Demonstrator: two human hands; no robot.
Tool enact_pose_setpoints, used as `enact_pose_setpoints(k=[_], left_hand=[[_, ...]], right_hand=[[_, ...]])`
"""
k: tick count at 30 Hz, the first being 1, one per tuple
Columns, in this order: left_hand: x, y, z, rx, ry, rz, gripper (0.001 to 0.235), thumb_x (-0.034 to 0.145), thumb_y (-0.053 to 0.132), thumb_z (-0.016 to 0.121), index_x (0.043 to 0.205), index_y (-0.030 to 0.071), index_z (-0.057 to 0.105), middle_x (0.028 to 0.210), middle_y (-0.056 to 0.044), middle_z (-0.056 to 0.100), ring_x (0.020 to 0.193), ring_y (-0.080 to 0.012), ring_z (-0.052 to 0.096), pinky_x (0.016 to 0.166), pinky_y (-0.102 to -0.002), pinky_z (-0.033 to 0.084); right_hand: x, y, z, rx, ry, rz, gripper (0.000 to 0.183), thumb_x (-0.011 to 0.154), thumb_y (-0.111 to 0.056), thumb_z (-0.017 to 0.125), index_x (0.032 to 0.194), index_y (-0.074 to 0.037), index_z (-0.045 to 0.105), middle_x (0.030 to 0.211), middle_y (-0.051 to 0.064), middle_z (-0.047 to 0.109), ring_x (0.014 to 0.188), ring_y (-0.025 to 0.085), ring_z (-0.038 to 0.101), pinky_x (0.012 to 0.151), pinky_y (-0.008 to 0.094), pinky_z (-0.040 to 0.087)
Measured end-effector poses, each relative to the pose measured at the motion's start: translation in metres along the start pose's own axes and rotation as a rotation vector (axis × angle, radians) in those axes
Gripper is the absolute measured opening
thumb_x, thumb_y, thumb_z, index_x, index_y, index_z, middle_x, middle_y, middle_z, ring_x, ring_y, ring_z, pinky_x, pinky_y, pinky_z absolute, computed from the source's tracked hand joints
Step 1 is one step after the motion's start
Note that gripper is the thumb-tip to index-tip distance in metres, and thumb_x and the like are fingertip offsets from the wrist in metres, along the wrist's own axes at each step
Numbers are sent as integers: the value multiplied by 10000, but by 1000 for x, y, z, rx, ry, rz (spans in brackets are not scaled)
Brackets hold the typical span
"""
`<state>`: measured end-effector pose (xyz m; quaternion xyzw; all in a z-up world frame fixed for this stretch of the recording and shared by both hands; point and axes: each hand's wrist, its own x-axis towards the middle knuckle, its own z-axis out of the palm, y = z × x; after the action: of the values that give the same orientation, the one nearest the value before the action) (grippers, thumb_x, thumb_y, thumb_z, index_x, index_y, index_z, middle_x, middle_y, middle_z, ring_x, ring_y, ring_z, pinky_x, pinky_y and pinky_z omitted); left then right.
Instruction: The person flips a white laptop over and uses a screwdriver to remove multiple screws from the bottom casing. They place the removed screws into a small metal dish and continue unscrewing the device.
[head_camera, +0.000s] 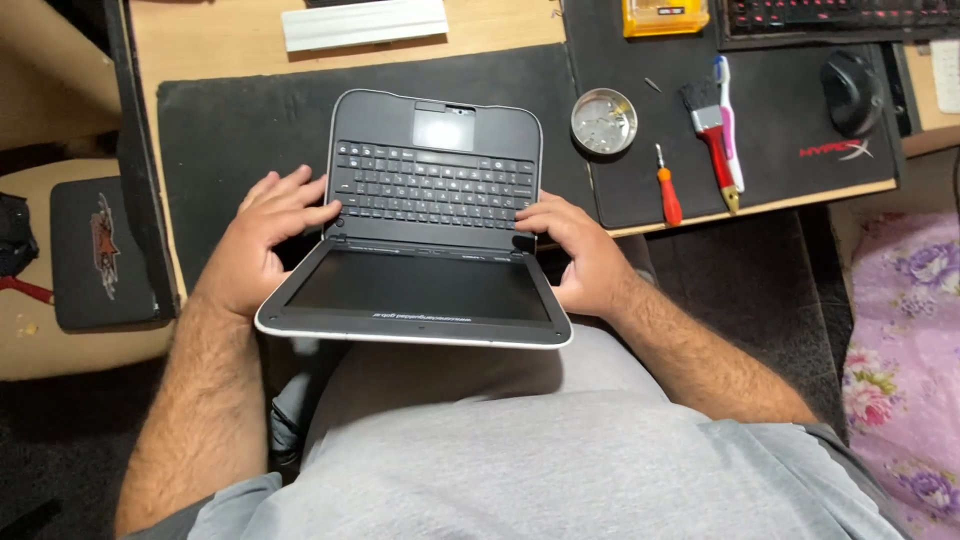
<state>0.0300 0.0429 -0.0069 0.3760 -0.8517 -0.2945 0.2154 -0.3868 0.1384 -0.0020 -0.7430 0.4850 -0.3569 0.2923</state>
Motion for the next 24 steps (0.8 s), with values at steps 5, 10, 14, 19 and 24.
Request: enact_pose_setpoints(k=[5,10,14,19,24], left_hand=[[-1,-12,9,-69,28,-45,542,836,555,689,1271,236,728,1475,-25,622,1462,-264,478,1282,-462,143],[17,26,2,-124,68,-320,633,852,662,719,1261,179,745,1281,-31,714,1348,-270,562,1247,-463,282],[41,59,-15,-259,80,-548,476,863,347,798,1292,173,685,1069,-34,730,1081,-238,678,996,-437,489],[61,70,-20,-247,43,-661,551,880,379,749,1336,83,660,992,-71,732,865,-221,681,774,-389,525],[78,65,-11,-52,-11,-720,455,839,295,785,1197,18,741,813,-31,655,717,-218,661,663,-363,539]], right_hand=[[1,4,0,153,49,164,758,598,-390,963,1262,-126,710,1189,66,747,1245,278,663,1122,424,473],[14,8,-8,141,84,489,934,534,-538,998,1330,-221,628,1124,66,740,1077,245,726,989,423,558],[27,10,-12,517,115,325,982,662,-88,983,1471,-79,427,1310,109,631,1090,195,681,989,367,583],[46,-2,-21,610,42,431,1078,653,57,908,1566,-42,343,1284,129,625,971,185,721,923,371,625],[47,26,-7,567,173,516,974,789,64,750,1586,94,191,1401,296,532,949,159,709,854,321,645]])
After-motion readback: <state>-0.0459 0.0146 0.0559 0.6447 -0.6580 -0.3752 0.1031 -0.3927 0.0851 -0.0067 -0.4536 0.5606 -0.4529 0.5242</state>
